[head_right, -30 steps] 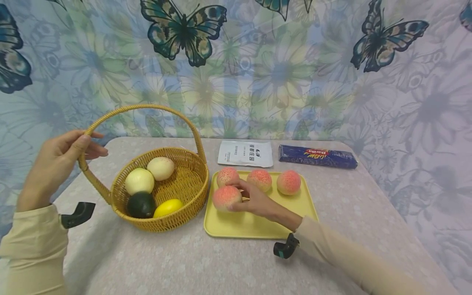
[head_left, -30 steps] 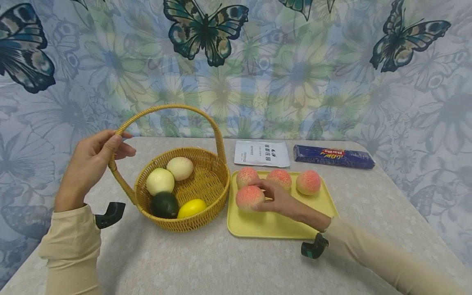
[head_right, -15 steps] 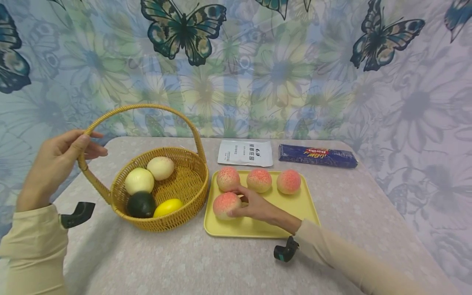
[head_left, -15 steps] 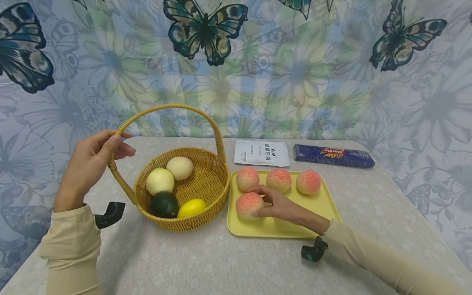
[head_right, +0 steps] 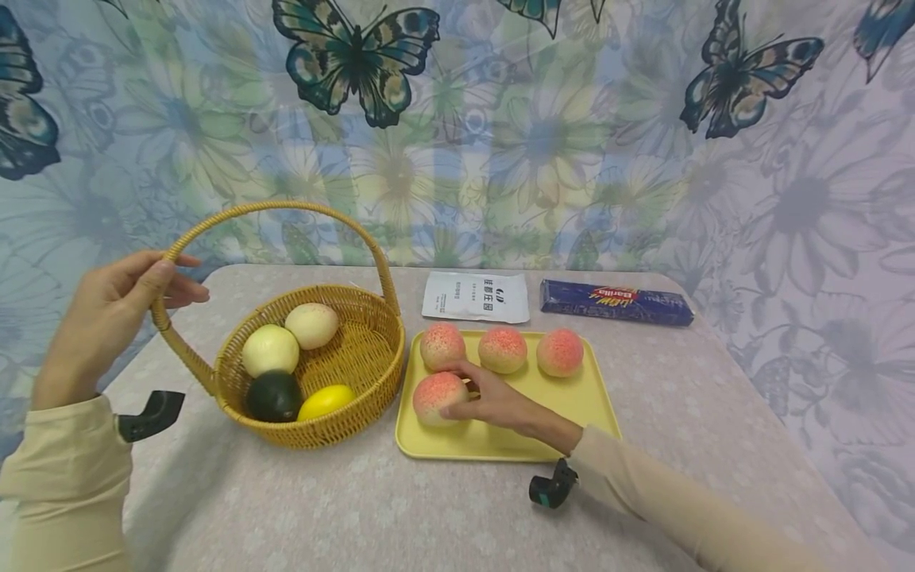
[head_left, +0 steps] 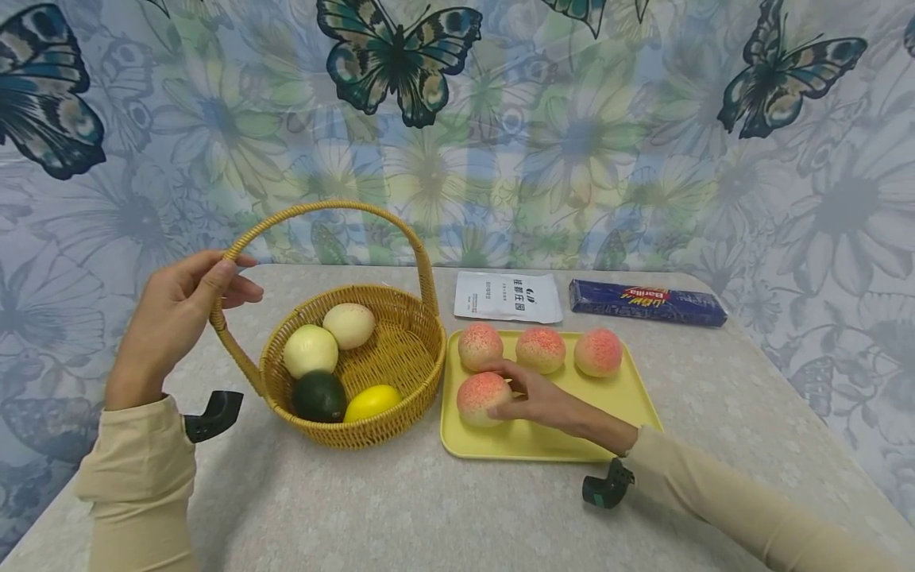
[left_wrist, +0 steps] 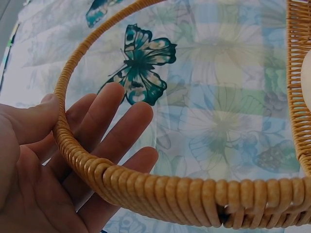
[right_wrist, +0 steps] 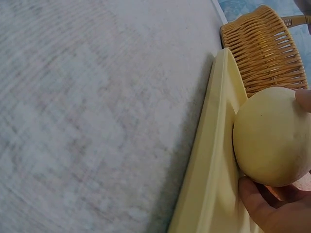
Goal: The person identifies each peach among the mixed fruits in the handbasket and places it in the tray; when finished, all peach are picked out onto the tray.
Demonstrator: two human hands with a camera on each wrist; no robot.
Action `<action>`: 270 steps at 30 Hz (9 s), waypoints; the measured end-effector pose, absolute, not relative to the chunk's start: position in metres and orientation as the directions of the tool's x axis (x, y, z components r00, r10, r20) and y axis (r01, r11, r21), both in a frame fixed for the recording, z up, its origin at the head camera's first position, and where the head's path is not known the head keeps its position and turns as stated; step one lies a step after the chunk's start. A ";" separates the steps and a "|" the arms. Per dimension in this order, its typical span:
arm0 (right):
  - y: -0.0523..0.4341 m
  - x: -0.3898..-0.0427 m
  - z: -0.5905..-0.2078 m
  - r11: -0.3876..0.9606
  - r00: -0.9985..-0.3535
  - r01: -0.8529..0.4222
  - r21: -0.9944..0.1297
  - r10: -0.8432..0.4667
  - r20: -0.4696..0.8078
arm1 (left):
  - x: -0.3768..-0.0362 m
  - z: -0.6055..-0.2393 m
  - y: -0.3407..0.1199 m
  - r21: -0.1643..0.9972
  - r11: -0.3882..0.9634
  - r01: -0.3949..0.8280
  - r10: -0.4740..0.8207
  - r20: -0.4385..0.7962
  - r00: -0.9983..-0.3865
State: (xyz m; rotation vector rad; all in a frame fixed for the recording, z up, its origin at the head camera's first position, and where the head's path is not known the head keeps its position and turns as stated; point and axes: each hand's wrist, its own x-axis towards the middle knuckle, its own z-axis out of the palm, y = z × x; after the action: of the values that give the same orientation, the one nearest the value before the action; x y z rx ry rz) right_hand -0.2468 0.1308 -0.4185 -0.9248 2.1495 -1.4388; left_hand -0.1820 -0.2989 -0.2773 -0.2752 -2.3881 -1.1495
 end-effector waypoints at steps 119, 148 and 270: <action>-0.067 -0.334 -0.303 0.489 -0.585 -0.685 -0.540 -0.811 0.007 | -0.180 -0.273 -0.297 0.694 0.621 0.365 -0.020 0.479 -0.877; -0.092 -0.338 -0.328 0.575 -0.643 -0.672 -0.466 -0.765 -0.016 | -0.179 -0.272 -0.298 0.693 0.622 0.365 -0.015 0.476 -0.880; 0.019 -0.276 -0.331 0.238 -0.603 -0.611 -0.755 -0.758 0.249 | -0.184 -0.274 -0.302 0.697 0.607 0.382 0.000 0.481 -0.877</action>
State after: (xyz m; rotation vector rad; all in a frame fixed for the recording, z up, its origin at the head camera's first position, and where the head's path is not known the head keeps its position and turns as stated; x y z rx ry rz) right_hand -0.2761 0.0194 -0.3307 -1.3049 2.3329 -1.2991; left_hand -0.1840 -0.3017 -0.2738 -0.3043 -2.3983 -1.1866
